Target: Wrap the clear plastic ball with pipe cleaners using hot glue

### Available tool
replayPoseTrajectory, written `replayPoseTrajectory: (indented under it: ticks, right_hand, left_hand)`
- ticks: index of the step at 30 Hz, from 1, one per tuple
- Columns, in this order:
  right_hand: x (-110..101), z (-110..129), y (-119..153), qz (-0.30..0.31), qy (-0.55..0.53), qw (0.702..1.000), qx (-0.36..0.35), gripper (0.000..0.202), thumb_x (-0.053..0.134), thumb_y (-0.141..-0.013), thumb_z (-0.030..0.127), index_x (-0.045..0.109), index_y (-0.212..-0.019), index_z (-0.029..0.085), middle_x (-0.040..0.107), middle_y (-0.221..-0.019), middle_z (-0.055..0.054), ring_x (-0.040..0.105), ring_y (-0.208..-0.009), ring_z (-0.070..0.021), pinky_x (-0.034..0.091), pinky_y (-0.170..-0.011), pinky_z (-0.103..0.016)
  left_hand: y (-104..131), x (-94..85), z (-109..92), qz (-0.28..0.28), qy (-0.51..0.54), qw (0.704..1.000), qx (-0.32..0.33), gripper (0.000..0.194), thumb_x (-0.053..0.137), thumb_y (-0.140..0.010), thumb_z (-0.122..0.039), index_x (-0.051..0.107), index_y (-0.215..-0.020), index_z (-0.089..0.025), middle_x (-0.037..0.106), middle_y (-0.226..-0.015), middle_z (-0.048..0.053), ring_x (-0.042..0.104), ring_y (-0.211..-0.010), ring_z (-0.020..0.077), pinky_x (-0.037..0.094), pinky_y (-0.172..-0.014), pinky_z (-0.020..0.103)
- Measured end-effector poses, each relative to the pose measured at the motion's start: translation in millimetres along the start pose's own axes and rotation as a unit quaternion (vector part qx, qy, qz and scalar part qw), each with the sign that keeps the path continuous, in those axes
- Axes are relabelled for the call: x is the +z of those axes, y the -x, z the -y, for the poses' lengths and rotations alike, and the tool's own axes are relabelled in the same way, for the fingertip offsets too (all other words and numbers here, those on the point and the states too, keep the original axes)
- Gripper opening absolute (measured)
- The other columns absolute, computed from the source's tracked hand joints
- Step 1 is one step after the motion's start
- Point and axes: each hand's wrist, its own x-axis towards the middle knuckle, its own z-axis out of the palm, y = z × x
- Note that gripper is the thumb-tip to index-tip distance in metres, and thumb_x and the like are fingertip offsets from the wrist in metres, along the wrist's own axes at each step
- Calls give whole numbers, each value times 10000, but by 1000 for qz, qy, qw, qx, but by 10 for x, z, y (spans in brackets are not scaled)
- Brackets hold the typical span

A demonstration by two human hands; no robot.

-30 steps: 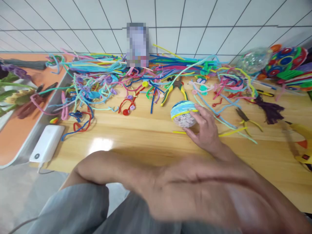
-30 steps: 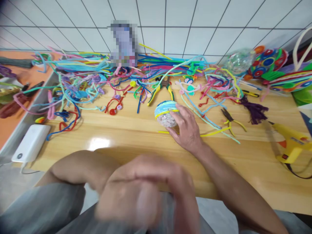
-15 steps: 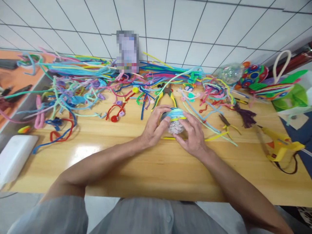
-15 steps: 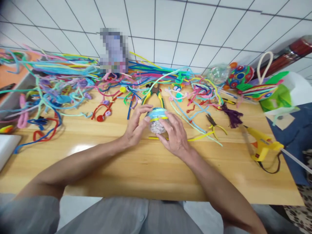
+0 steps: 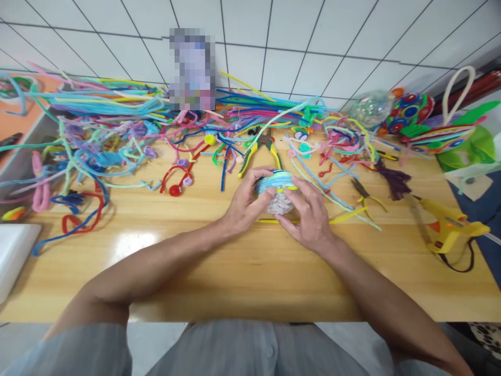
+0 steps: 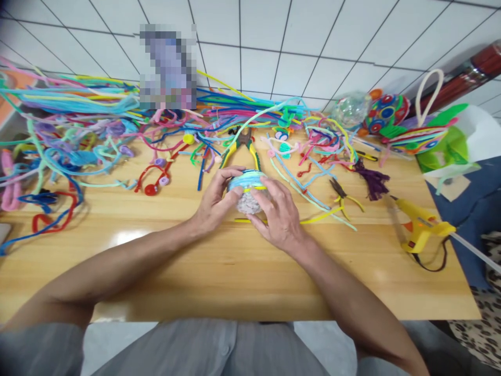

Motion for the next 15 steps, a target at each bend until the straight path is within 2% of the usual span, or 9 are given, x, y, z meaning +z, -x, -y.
replayPoseTrajectory:
  ticks: [5, 9, 15]
  right_hand:
    - [-1, 16, 9, 9, -3, 1000, 19, 737, 760, -946, 373, 387, -1579, 309, 552, -1539, -182, 596, -1380, -395, 555, -1078, -648]
    - [13, 22, 16, 2, -20, 1000, 22, 776, 757, -950, 368, 343, -1603, 299, 567, -1537, -181, 587, -1405, -389, 542, -1101, -648]
    - [26, 22, 2, -5, -23, 1000, 17, 831, 752, -959, 398, 283, -1637, 288, 599, -1504, -182, 607, -1390, -373, 549, -1100, -629]
  left_hand:
    - [-7, 7, -11, 0, 16, 1000, -12, 332, 672, -1028, -441, 580, -1255, -217, 619, -1426, 133, 590, -1383, 246, 470, -1200, 444]
    - [-18, 37, -10, -17, 19, 999, -25, 411, 755, -965, -485, 563, -1219, -224, 632, -1403, 126, 627, -1323, 236, 511, -1140, 413]
    - [-31, 52, 20, -25, 39, 998, -39, 430, 779, -940, -504, 557, -1185, -229, 623, -1356, 103, 628, -1253, 210, 513, -1097, 368]
